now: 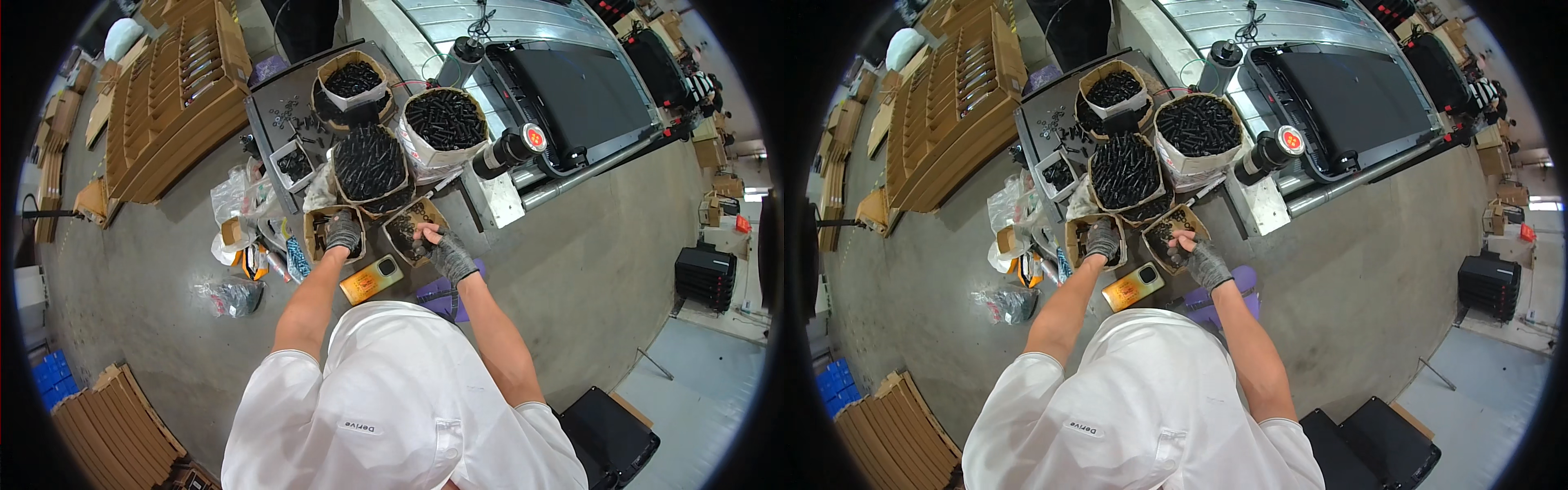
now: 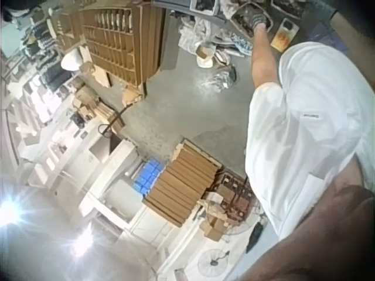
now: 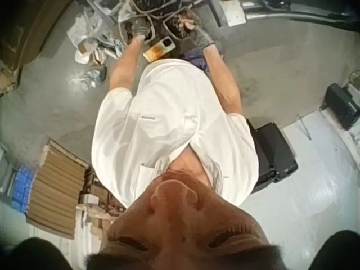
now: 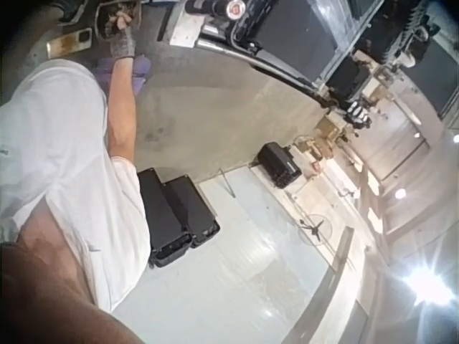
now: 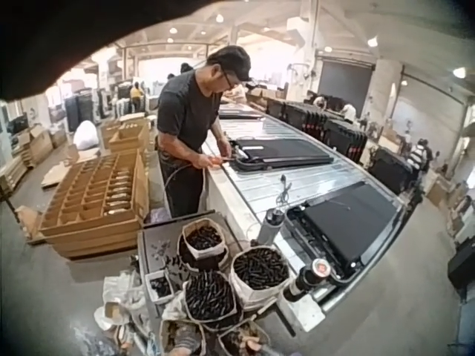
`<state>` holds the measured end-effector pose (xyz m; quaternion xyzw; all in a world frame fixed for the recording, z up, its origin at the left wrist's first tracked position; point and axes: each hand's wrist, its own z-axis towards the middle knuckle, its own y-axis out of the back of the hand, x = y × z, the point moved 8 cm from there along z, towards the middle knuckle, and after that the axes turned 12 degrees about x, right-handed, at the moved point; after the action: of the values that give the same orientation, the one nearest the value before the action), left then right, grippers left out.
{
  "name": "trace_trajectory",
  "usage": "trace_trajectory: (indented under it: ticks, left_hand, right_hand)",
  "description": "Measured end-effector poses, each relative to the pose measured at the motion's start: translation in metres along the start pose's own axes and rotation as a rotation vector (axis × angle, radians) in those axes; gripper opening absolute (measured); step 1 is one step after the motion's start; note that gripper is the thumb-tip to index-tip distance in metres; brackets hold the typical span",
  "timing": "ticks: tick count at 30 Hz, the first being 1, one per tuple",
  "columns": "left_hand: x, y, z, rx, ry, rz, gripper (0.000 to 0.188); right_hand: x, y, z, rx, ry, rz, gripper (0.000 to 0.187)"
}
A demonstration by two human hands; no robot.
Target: Manually picking and sorting small black components from a container on an industrial workbench.
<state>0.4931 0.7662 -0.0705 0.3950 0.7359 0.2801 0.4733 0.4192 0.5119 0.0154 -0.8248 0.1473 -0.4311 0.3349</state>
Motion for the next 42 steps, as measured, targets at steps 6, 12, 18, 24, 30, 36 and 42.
trace_trajectory:
  ticks: [6,12,18,24,30,36,42]
  left_hand:
    - [0.002,0.004,0.0,0.173,-0.008,0.061,0.025]
    - [0.014,0.051,-0.058,0.185,0.008,-0.785,0.022]
    - [-0.072,0.054,-0.125,0.438,0.037,-1.407,0.022]
    - [-0.117,0.03,-0.126,0.541,-0.049,-1.43,0.022]
    - [-0.133,0.022,-0.124,0.582,-0.067,-1.377,0.022]
    - [-0.133,0.013,-0.123,0.629,-0.082,-1.382,0.023]
    - [-0.134,0.007,-0.125,0.699,-0.033,-1.548,0.026]
  right_hand:
    - [0.0,-0.002,-0.004,0.001,0.017,0.144,0.027]
    - [0.007,-0.005,-0.009,0.029,0.027,0.151,0.016]
    - [0.012,-0.024,-0.015,-0.03,0.046,0.187,0.012]
    - [0.022,-0.033,-0.022,-0.02,0.059,0.216,0.016]
    - [0.02,-0.025,-0.027,-0.024,0.039,0.118,0.026]
    - [0.025,-0.034,-0.027,-0.044,0.049,0.08,0.028]
    - [0.03,-0.044,-0.028,-0.036,0.055,-0.004,0.029]
